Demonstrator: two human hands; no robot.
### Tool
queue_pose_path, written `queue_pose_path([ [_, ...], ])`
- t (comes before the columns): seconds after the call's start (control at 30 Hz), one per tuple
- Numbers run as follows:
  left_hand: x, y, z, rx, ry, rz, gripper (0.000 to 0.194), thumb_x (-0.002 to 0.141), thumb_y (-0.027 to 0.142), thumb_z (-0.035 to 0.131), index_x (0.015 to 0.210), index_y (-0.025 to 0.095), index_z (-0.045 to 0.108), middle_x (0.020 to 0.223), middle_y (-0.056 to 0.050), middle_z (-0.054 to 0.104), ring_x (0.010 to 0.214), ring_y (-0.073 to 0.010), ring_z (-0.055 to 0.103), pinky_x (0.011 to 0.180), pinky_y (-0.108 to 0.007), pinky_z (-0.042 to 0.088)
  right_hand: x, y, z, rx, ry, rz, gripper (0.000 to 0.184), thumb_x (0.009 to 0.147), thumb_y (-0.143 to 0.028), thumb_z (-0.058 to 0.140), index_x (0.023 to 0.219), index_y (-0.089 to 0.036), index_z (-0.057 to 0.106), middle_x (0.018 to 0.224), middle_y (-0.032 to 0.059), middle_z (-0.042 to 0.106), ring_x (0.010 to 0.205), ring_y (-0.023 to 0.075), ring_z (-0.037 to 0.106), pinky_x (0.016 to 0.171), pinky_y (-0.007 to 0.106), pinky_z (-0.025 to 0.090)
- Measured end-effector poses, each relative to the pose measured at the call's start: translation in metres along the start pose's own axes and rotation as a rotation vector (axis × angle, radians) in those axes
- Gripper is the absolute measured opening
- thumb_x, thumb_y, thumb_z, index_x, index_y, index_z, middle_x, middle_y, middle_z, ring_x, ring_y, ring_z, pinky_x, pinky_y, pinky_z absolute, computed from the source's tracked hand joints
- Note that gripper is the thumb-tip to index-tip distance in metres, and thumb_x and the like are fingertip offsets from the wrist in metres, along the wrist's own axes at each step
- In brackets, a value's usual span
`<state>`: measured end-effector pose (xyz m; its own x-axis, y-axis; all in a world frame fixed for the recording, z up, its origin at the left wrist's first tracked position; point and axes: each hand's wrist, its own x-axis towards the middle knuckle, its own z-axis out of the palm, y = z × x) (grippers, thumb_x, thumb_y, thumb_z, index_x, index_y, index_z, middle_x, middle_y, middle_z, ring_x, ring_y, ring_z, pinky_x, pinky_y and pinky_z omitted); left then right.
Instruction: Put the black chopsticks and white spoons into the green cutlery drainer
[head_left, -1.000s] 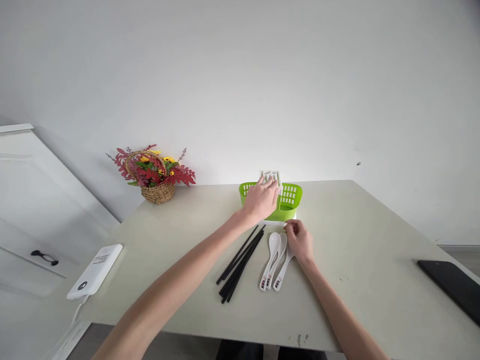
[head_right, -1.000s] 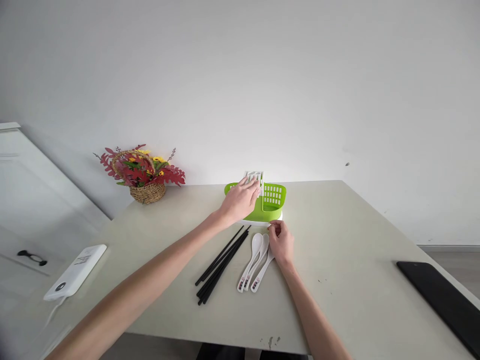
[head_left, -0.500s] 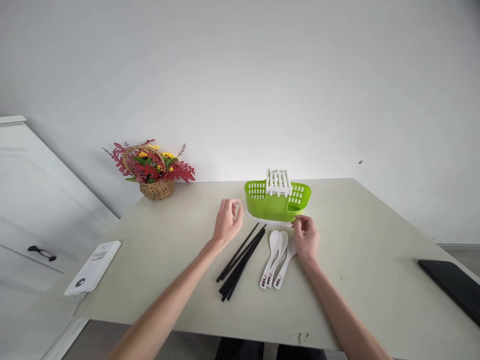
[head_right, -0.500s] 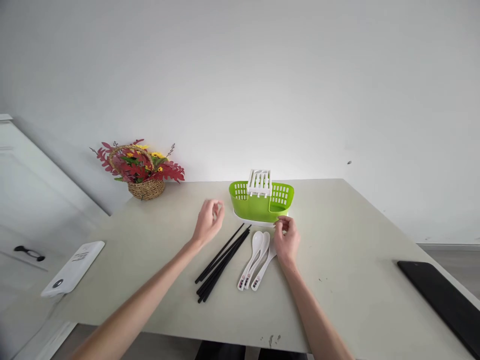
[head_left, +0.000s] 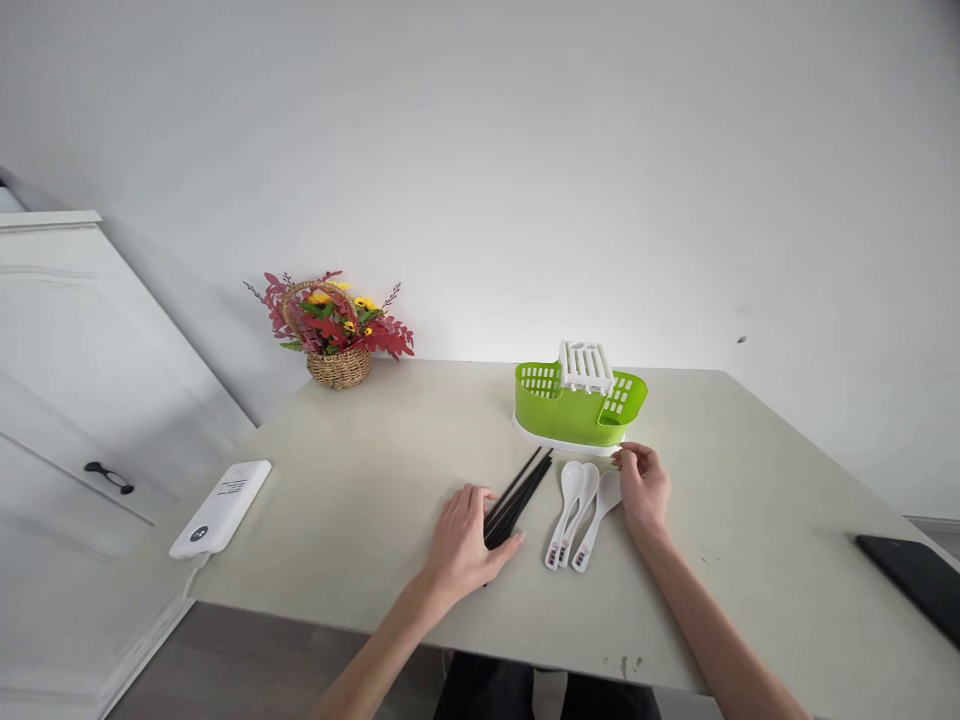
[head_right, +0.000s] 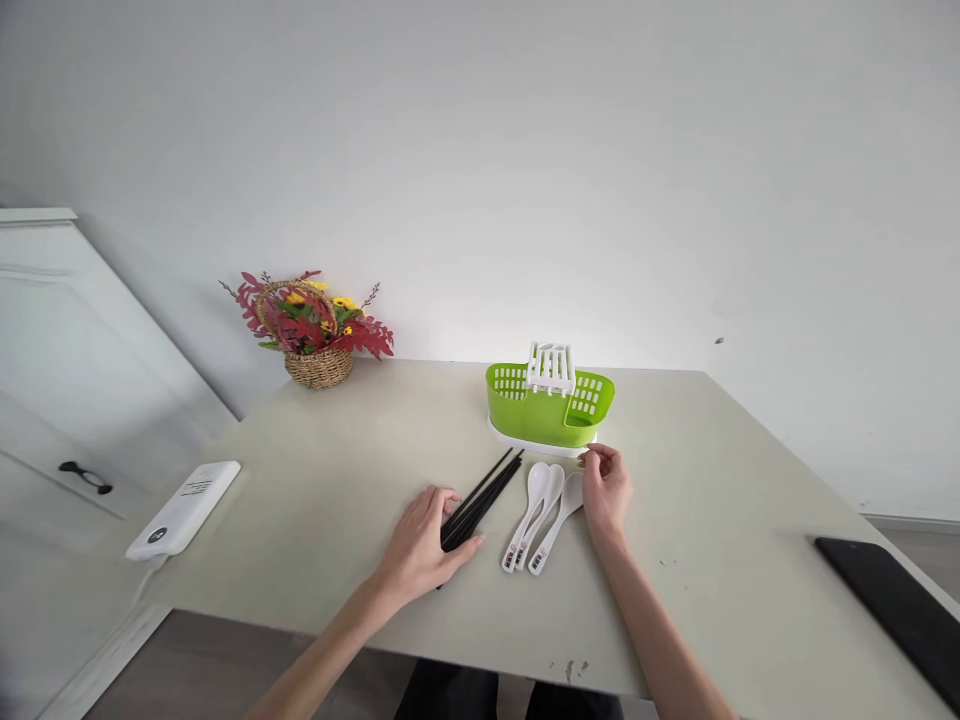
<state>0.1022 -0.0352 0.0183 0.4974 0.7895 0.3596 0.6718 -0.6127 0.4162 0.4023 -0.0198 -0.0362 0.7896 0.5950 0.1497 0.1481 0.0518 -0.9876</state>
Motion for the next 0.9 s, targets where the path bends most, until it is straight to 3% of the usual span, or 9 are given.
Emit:
queue_pose_path([
  [0.13, -0.01, -0.001, 0.005, 0.038, 0.013, -0.014, 0.026, 0.086, 0.034, 0.069, 0.103, 0.024, 0.052, 0.098, -0.006, 0.065, 0.094, -0.027, 0.065, 0.087, -0.045, 0.054, -0.006, 0.002, -0.011, 0.001, -0.021, 0.004, 0.03, 0.081, -0.042, 0.055, 0.099, -0.02, 0.066, 0.088, 0.0057, 0.072, 0.084, 0.0223, 0.07, 0.077, 0.034, 0.056],
  [0.27, -0.011, 0.005, -0.001, 0.146, -0.081, -0.04, 0.018, 0.092, 0.033, 0.063, 0.101, 0.02, 0.054, 0.1, -0.008, 0.066, 0.097, -0.0269, 0.066, 0.085, -0.041, 0.054, -0.01, -0.005, -0.028, -0.075, -0.034, 0.01, 0.032, 0.081, -0.041, 0.055, 0.1, -0.019, 0.066, 0.088, 0.0071, 0.073, 0.085, 0.0236, 0.07, 0.075, 0.035, 0.054],
  [0.43, -0.003, 0.022, -0.016, 0.433, -0.279, -0.01, 0.018, 0.099, 0.031, 0.057, 0.107, 0.015, 0.061, 0.098, -0.012, 0.068, 0.087, -0.0278, 0.068, 0.068, -0.035, 0.05, -0.012, -0.038, -0.051, -0.216, -0.029, -0.069, 0.028, 0.084, -0.037, 0.053, 0.104, -0.021, 0.065, 0.098, 0.0071, 0.074, 0.094, 0.0247, 0.069, 0.082, 0.037, 0.05],
  [0.57, -0.003, 0.031, -0.014, 0.597, -0.276, 0.084, 0.02, 0.098, 0.024, 0.058, 0.11, 0.009, 0.064, 0.093, -0.014, 0.067, 0.082, -0.028, 0.067, 0.064, -0.034, 0.046, -0.022, -0.072, -0.063, -0.324, -0.138, -0.185, 0.022, 0.089, -0.037, 0.055, 0.103, -0.024, 0.066, 0.1, 0.005, 0.074, 0.094, 0.024, 0.068, 0.082, 0.036, 0.048],
  [0.7, -0.007, 0.037, 0.0, 0.75, -0.272, 0.137, 0.021, 0.088, 0.0, 0.054, 0.102, 0.008, 0.068, 0.082, -0.012, 0.063, 0.075, -0.0246, 0.061, 0.059, -0.033, 0.039, -0.04, -0.096, -0.065, -0.536, -0.385, -0.531, 0.019, 0.098, -0.037, 0.052, 0.106, -0.024, 0.063, 0.099, 0.0052, 0.072, 0.089, 0.0218, 0.066, 0.076, 0.033, 0.048],
  [0.9, -0.008, 0.047, 0.013, 0.869, -0.358, 0.101, 0.021, 0.082, 0.004, 0.061, 0.099, 0.012, 0.071, 0.083, -0.013, 0.061, 0.074, -0.0273, 0.057, 0.056, -0.035, 0.035, -0.049, -0.119, -0.055, -0.749, -0.768, -1.165, 0.017, 0.103, -0.019, 0.045, 0.106, -0.023, 0.061, 0.089, 0.0027, 0.072, 0.079, 0.0192, 0.067, 0.073, 0.033, 0.047],
])
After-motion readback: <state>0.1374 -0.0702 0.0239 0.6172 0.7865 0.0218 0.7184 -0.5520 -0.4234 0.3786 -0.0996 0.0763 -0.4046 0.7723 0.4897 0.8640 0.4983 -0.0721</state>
